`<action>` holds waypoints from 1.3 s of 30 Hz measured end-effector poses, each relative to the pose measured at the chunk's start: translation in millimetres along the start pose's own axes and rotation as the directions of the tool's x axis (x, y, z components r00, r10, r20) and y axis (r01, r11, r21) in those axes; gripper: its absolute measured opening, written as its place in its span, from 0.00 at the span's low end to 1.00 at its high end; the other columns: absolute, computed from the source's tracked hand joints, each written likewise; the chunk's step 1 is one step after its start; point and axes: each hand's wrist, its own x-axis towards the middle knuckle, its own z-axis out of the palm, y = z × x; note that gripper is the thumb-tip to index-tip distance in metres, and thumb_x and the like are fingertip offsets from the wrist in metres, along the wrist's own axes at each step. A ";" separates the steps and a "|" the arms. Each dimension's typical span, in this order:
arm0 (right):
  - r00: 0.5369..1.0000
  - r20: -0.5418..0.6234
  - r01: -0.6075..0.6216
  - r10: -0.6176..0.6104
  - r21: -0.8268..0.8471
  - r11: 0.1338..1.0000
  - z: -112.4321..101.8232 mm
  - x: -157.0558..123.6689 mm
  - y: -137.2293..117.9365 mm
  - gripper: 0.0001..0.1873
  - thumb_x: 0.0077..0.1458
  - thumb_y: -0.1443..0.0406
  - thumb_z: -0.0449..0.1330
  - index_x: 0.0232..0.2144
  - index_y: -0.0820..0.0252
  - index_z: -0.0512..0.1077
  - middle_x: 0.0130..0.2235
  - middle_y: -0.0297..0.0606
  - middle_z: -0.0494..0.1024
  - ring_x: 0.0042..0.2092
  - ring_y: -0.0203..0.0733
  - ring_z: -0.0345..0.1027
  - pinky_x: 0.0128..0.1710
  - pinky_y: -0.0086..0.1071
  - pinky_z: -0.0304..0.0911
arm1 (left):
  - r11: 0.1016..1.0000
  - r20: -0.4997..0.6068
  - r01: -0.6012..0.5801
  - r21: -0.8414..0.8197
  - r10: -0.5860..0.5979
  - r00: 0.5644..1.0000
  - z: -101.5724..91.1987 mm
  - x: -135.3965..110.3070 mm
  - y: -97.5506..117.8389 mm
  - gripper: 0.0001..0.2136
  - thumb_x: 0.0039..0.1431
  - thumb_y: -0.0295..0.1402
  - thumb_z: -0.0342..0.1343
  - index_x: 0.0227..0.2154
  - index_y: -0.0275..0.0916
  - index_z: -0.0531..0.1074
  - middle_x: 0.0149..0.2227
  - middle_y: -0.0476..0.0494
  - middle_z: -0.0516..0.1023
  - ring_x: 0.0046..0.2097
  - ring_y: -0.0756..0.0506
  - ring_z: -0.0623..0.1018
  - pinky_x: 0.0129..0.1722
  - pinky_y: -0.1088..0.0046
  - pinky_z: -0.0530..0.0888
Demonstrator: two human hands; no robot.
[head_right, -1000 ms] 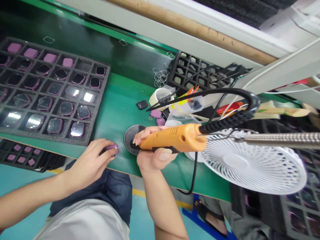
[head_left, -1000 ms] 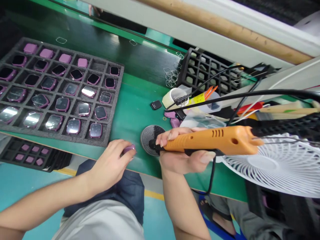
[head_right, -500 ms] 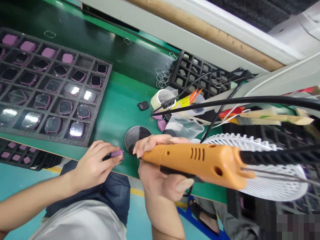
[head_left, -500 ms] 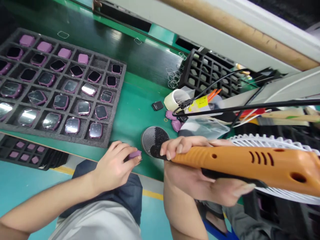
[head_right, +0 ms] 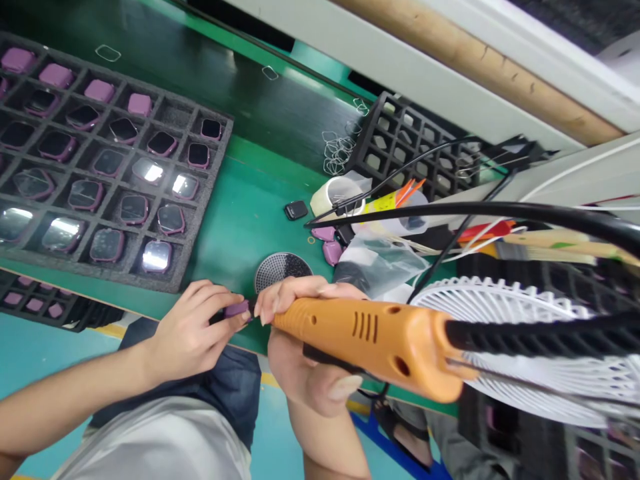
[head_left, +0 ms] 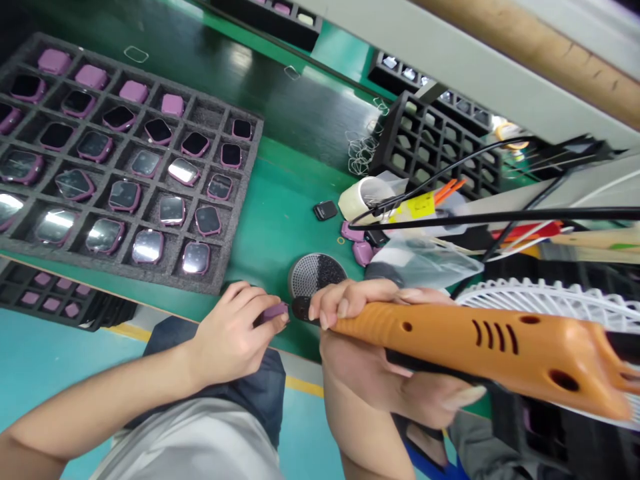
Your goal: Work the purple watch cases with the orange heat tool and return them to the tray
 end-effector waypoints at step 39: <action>0.975 -0.139 0.176 -0.176 -0.011 0.984 -14.7 20.5 19.5 0.25 0.64 0.40 0.57 0.46 0.47 0.79 0.28 0.30 0.79 0.21 0.39 0.65 0.20 0.36 0.66 | 1.000 0.117 0.000 -0.003 0.000 0.993 -5.3 2.4 3.9 0.14 0.71 0.26 0.59 0.57 0.32 0.77 0.61 0.33 0.80 0.60 0.33 0.77 0.62 0.48 0.72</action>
